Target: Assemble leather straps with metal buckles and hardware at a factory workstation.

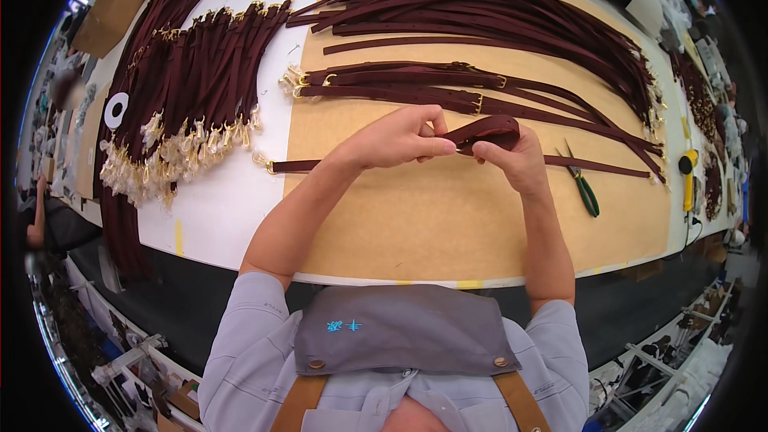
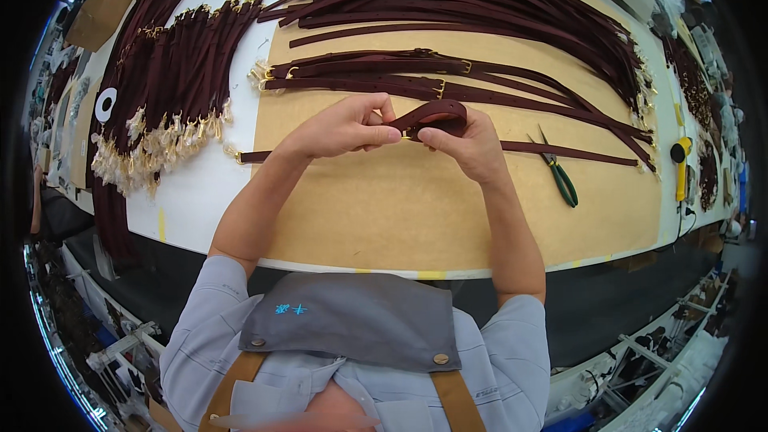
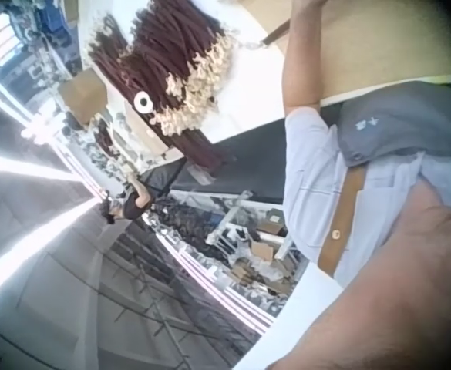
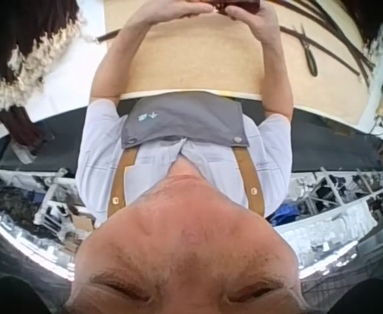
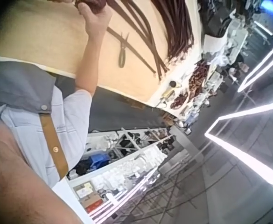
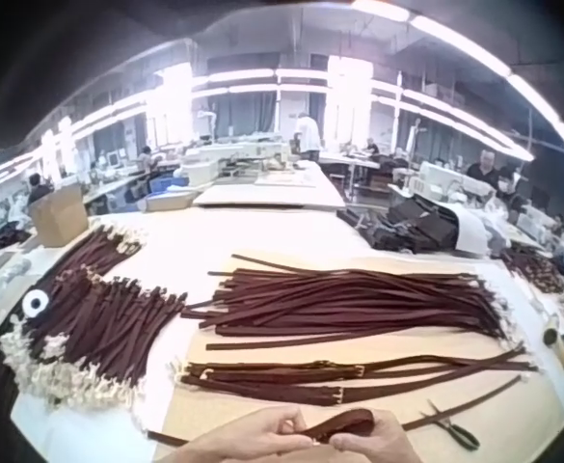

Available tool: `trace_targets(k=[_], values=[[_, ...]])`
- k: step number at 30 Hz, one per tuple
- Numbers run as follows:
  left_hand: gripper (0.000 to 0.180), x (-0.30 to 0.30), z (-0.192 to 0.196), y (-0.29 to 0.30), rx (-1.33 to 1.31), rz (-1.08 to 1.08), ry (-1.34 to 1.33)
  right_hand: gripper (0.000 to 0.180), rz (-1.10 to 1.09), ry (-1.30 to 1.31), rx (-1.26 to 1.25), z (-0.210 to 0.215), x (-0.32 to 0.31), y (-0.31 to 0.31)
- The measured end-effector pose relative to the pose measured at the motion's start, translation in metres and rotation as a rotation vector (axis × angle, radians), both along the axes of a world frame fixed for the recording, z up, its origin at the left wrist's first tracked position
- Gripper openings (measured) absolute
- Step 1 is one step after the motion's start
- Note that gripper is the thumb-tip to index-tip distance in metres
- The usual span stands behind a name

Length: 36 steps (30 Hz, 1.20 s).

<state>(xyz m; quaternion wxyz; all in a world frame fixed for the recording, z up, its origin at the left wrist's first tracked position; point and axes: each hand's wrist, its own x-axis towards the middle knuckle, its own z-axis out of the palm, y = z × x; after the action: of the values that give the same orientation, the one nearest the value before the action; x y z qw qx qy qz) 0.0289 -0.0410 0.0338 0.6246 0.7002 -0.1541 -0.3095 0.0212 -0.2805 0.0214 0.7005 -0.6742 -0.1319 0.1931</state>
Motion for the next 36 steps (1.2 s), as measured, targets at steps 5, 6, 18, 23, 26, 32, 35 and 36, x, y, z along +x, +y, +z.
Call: trace_targets(k=[5, 6, 18, 23, 26, 32, 35, 36], values=[[0.023, -0.004, -0.005, 0.013, 0.053, 0.058, -0.093, 0.021, -0.002, -0.073, -0.134, 0.011, -0.002, 0.031], [0.024, -0.01, -0.006, 0.013, 0.105, 0.051, -0.118, 0.021, 0.026, -0.128, -0.226, 0.009, -0.006, 0.03], [0.024, -0.031, 0.001, 0.002, 0.093, -0.154, -0.292, 0.017, 0.225, 0.06, -0.166, -0.035, -0.018, 0.017], [0.025, -0.031, 0.007, 0.004, 0.188, -0.148, -0.421, 0.02, 0.409, 0.154, -0.168, -0.017, -0.011, 0.016], [0.027, -0.028, 0.015, 0.003, 0.215, -0.102, -0.597, 0.02, 0.296, 0.245, -0.123, -0.012, -0.009, 0.013], [0.038, -0.035, 0.03, 0.008, 0.756, 0.116, -0.642, 0.021, 0.13, -0.016, -0.105, -0.007, -0.01, 0.016], [0.035, -0.035, 0.015, 0.007, 0.607, 0.208, -0.654, 0.021, 0.161, 0.0, -0.14, 0.0, -0.013, 0.019], [0.033, -0.034, 0.007, 0.007, 0.454, 0.325, -0.679, 0.021, 0.173, -0.028, -0.146, 0.001, -0.014, 0.02]])
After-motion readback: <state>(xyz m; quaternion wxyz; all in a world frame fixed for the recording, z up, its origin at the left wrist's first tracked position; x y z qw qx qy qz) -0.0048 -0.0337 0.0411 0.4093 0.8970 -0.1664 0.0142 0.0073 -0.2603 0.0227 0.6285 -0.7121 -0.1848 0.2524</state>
